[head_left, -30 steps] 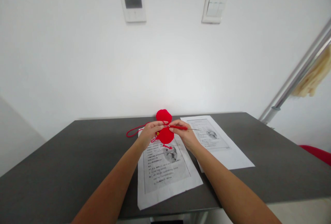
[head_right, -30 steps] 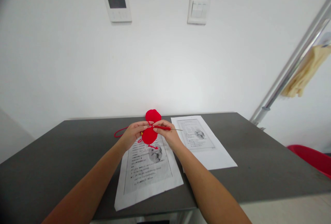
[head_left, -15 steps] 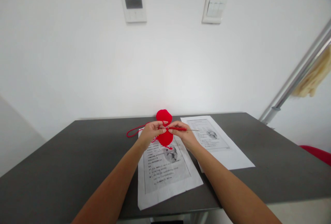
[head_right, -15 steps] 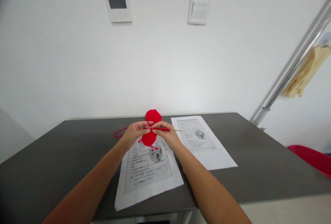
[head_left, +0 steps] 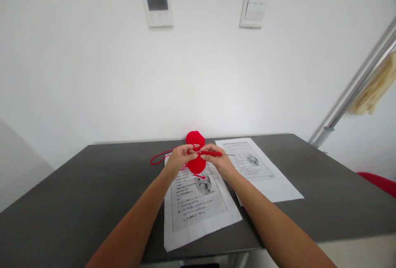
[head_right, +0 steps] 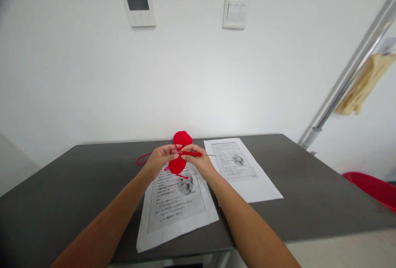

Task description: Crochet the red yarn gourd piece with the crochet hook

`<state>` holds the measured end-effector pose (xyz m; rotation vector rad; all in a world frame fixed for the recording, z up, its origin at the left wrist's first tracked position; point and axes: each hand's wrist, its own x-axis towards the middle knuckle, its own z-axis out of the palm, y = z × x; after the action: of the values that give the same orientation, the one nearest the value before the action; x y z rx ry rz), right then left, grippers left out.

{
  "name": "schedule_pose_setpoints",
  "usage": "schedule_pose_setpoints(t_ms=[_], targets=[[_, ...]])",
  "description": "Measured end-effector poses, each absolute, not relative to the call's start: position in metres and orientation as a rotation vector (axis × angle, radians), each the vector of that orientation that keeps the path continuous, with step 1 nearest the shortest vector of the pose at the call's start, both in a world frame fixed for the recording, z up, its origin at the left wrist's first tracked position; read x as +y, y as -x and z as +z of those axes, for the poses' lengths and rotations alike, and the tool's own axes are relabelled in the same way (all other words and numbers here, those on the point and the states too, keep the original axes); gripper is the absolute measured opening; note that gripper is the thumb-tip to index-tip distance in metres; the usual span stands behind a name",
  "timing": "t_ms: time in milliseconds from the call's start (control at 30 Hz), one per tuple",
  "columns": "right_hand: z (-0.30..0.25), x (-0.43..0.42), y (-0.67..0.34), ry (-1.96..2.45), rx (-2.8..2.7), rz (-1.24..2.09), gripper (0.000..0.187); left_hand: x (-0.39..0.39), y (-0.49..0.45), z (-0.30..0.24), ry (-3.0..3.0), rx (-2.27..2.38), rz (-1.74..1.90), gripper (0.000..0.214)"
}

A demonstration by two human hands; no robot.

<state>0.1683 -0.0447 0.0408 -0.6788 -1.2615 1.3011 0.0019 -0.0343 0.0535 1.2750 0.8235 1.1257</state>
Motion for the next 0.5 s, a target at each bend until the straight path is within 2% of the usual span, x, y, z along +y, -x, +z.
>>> schedule_pose_setpoints(t_ms=[500], targets=[[0.0382, -0.0425, -0.1686, 0.716, -1.183, 1.406, 0.017, -0.0337, -0.0024, 0.0516, -1.337, 0.844, 1.084, 0.042]])
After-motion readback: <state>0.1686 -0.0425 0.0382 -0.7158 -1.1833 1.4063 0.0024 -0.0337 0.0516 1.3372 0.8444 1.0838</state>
